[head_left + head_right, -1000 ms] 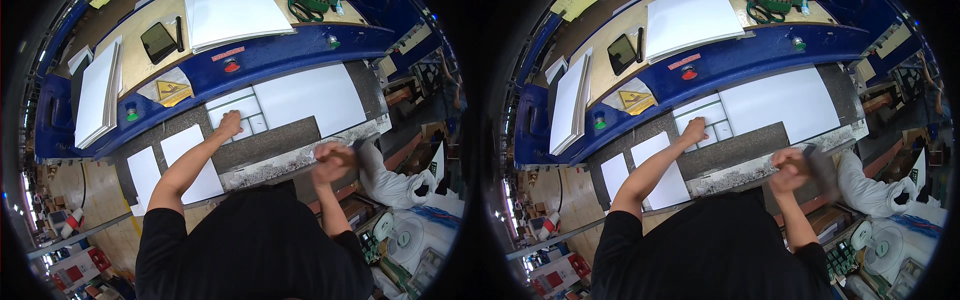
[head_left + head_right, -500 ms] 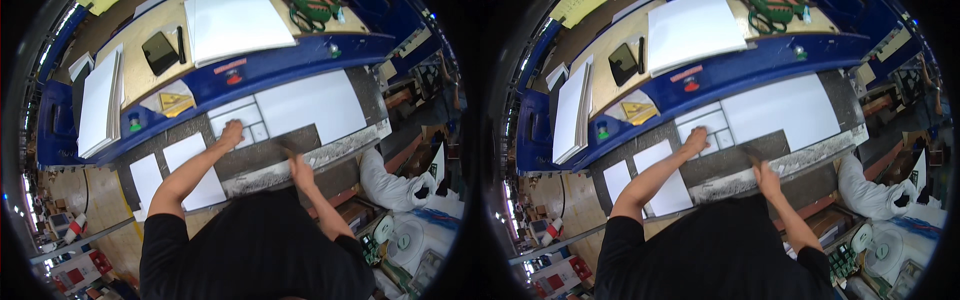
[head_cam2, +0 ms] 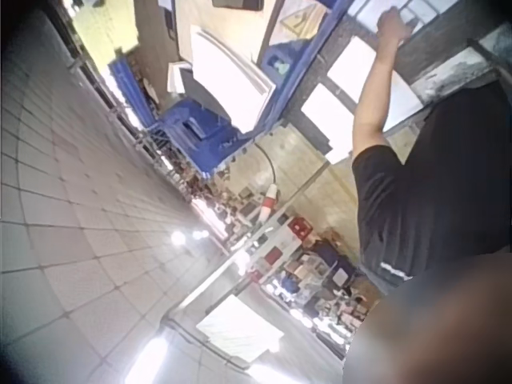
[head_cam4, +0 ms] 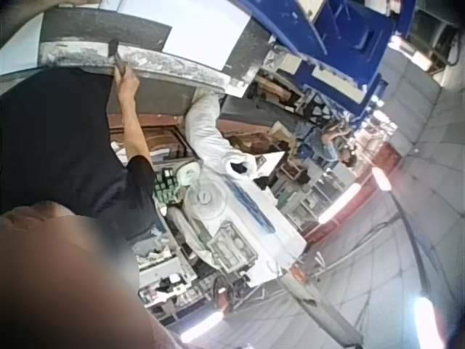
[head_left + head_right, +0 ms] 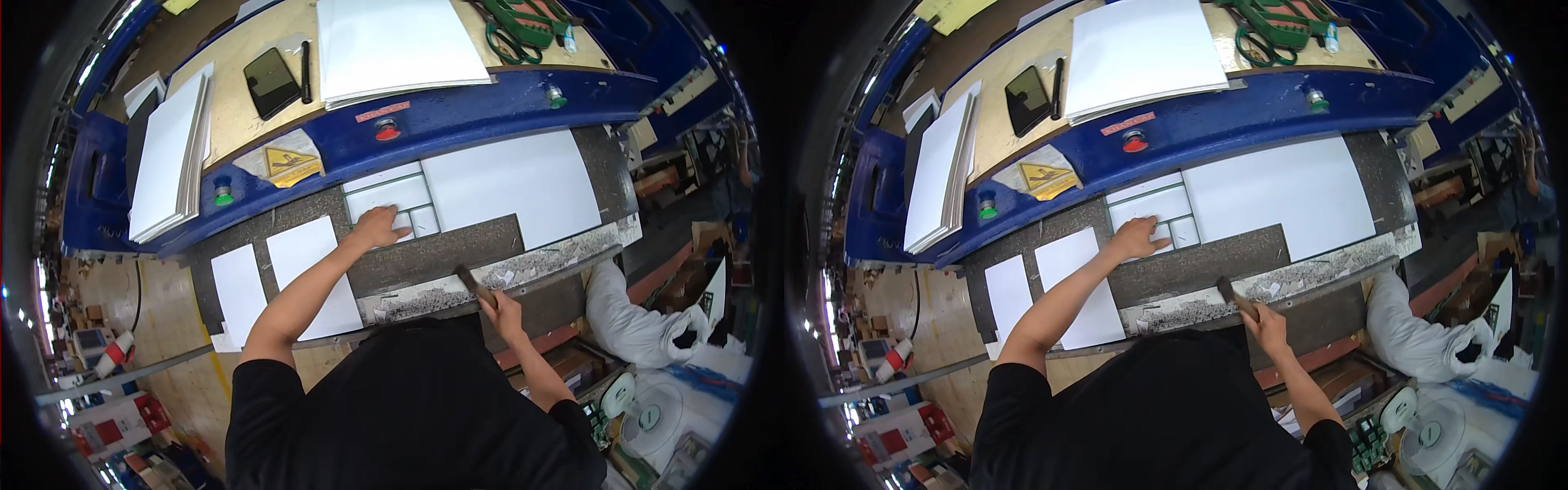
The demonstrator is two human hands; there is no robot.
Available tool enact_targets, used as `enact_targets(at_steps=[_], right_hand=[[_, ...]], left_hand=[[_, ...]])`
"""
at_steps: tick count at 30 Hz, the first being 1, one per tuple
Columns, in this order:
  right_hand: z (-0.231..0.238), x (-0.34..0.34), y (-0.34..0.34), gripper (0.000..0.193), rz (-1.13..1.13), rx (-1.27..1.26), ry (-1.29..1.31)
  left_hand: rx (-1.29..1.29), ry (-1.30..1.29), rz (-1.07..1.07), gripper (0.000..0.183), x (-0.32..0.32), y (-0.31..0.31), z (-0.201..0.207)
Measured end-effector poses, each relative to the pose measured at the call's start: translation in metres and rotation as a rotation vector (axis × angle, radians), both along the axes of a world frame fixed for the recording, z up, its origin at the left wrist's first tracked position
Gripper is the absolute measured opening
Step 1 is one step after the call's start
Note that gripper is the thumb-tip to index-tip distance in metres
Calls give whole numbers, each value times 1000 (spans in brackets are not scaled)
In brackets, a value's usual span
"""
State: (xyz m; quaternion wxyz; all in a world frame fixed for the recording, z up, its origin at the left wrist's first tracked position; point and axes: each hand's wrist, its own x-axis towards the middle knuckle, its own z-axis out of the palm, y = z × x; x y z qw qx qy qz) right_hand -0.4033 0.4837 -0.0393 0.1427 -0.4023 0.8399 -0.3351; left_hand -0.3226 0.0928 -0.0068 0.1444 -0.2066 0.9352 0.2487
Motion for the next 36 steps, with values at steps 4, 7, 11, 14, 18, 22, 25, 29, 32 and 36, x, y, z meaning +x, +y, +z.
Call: enact_targets(at_steps=[4, 7, 11, 14, 18, 22, 25, 29, 32, 36], right_hand=[[22, -24, -5, 28, 302, -50, 91], [21, -47, -6, 32, 379, 96, 237], [16, -58, -6, 34, 358, 104, 227], [27, -72, -15, 36, 412, 142, 176], [22, -97, -23, 39, 521, 85, 279], [33, -107, -34, 42, 490, 203, 295], [35, -102, -35, 44, 421, 211, 305], [38, -91, -37, 48, 343, 207, 258], [51, -86, -39, 49, 324, 196, 221], [64, -80, -52, 48, 252, 120, 204]], left_hand=[[116, -28, 194, 47, 8, 1, 5], [76, -9, 218, 40, 3, 3, 16], [95, -85, 286, 43, 5, 8, 23], [-8, 30, 303, 47, 4, 15, 9], [-36, 52, 269, 51, -4, 4, 14], [-98, 201, 325, 53, 9, 13, -7], [-118, 256, 307, 53, 4, 6, 4], [-250, 460, 388, 53, 11, 18, -17], [-202, 402, 391, 54, 17, 20, -5], [-158, 351, 414, 57, 49, 39, 8]])
